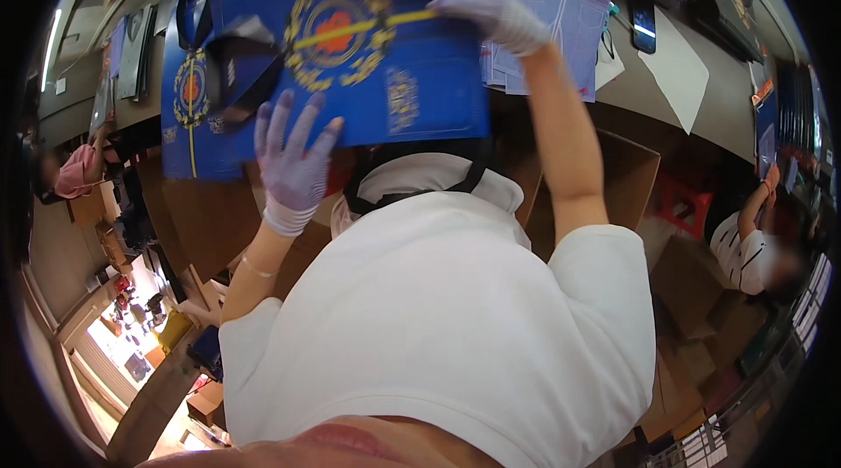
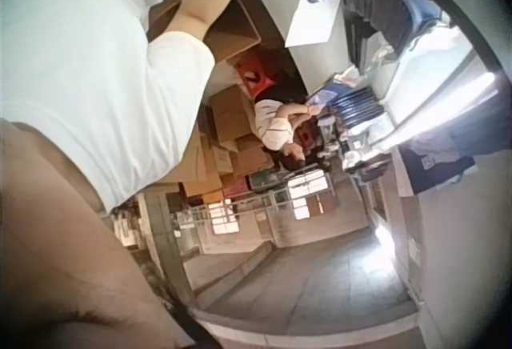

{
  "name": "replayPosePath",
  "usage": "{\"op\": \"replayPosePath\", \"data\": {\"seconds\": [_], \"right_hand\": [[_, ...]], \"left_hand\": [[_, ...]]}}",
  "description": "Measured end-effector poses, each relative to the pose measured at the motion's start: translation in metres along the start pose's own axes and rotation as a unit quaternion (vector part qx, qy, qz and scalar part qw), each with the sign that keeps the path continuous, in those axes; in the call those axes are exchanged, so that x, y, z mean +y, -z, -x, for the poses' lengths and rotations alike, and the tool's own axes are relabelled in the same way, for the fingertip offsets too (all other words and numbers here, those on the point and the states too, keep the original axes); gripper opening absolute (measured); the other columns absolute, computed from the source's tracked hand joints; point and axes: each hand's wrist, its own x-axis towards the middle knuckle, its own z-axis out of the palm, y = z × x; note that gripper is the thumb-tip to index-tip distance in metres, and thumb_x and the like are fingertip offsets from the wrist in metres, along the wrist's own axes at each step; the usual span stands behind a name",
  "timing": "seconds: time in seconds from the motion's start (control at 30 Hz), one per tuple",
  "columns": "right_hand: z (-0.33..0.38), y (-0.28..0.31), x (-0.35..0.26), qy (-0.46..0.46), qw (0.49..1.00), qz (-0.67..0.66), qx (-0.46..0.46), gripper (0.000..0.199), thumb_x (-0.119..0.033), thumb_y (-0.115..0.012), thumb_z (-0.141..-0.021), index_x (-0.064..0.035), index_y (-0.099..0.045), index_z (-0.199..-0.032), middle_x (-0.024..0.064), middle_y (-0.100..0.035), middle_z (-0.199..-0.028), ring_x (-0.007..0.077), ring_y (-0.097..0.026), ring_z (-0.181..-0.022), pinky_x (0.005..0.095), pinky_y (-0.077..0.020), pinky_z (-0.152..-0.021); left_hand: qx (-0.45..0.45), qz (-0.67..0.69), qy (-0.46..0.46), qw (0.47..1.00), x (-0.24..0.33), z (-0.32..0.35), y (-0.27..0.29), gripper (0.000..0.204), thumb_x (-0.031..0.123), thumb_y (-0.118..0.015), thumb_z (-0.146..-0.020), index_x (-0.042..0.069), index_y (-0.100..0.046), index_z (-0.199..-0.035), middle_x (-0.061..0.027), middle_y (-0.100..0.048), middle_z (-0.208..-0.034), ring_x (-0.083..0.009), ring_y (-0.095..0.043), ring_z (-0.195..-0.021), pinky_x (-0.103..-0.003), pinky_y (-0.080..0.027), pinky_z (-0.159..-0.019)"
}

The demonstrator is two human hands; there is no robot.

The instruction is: Packaging blue and yellow folders into plastic sleeves and placing them into a cardboard box.

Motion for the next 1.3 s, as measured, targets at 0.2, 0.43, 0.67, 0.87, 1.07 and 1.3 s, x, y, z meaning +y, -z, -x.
{"op": "replayPosePath", "data": {"seconds": [0.2,0.43,0.67,0.87,1.07,1.3], "right_hand": [[0.136,0.133,-0.056,-0.312,0.859,-0.279,0.296,0.028,0.001,-0.051,-0.085,0.0027,-0.05,-0.113,0.0125,-0.054,-0.112,0.0228,-0.056,-0.098,0.0324,-0.047,-0.083],[0.259,0.077,-0.116,-0.348,0.85,0.245,0.311,0.024,-0.004,-0.057,-0.083,0.0055,-0.054,-0.105,0.0113,-0.059,-0.101,0.018,-0.058,-0.085,0.0278,-0.0471,-0.078],[0.266,0.002,-0.205,-0.555,0.749,0.241,0.27,0.03,-0.011,-0.061,-0.081,0.0042,-0.055,-0.107,0.0133,-0.058,-0.106,0.0223,-0.054,-0.094,0.0335,-0.041,-0.085],[0.228,-0.041,-0.209,-0.582,0.762,0.047,0.281,0.028,-0.011,-0.056,-0.085,0.0013,-0.055,-0.11,0.0118,-0.061,-0.102,0.0194,-0.058,-0.082,0.0291,-0.0467,-0.073],[0.196,-0.057,-0.174,-0.597,0.772,-0.035,0.214,0.03,-0.009,-0.052,-0.087,-0.0058,-0.053,-0.117,0.0116,-0.063,-0.093,0.0153,-0.059,-0.067,0.0239,-0.0488,-0.059],[0.223,-0.042,-0.181,-0.621,0.733,0.059,0.271,0.019,-0.01,-0.054,-0.087,0.0029,-0.058,-0.1,0.0143,-0.062,-0.091,0.0223,-0.057,-0.08,0.0314,-0.0444,-0.074]], "left_hand": [[-0.051,0.2,-0.039,0.978,-0.023,-0.038,-0.115,0.014,0.005,-0.056,-0.072,0.01,-0.063,-0.083,-0.0083,-0.059,-0.092,-0.0267,-0.055,-0.089,-0.038,-0.044,-0.08],[-0.092,0.07,0.0,0.993,-0.132,-0.081,-0.329,0.014,0.012,-0.054,-0.075,0.011,-0.063,-0.086,-0.0095,-0.061,-0.085,-0.0271,-0.057,-0.084,-0.037,-0.047,-0.076],[-0.248,0.251,0.219,0.91,-0.127,-0.071,-0.373,0.019,0.022,-0.053,-0.081,0.007,-0.063,-0.085,-0.0113,-0.063,-0.076,-0.024,-0.061,-0.071,-0.035,-0.048,-0.067],[-0.157,0.583,0.488,0.63,-0.066,-0.075,-0.363,0.024,0.017,-0.049,-0.082,-0.001,-0.063,-0.078,-0.0122,-0.061,-0.062,-0.0205,-0.059,-0.049,-0.032,-0.048,-0.048],[-0.189,0.283,0.235,0.911,-0.071,-0.096,-0.357,0.023,0.029,-0.055,-0.075,0.008,-0.062,-0.083,-0.0149,-0.062,-0.082,-0.0304,-0.06,-0.079,-0.038,-0.047,-0.072],[-0.222,0.149,0.014,0.964,-0.085,-0.101,-0.36,0.02,0.025,-0.057,-0.077,0.012,-0.063,-0.09,-0.0122,-0.061,-0.093,-0.0294,-0.058,-0.085,-0.038,-0.047,-0.078]]}}
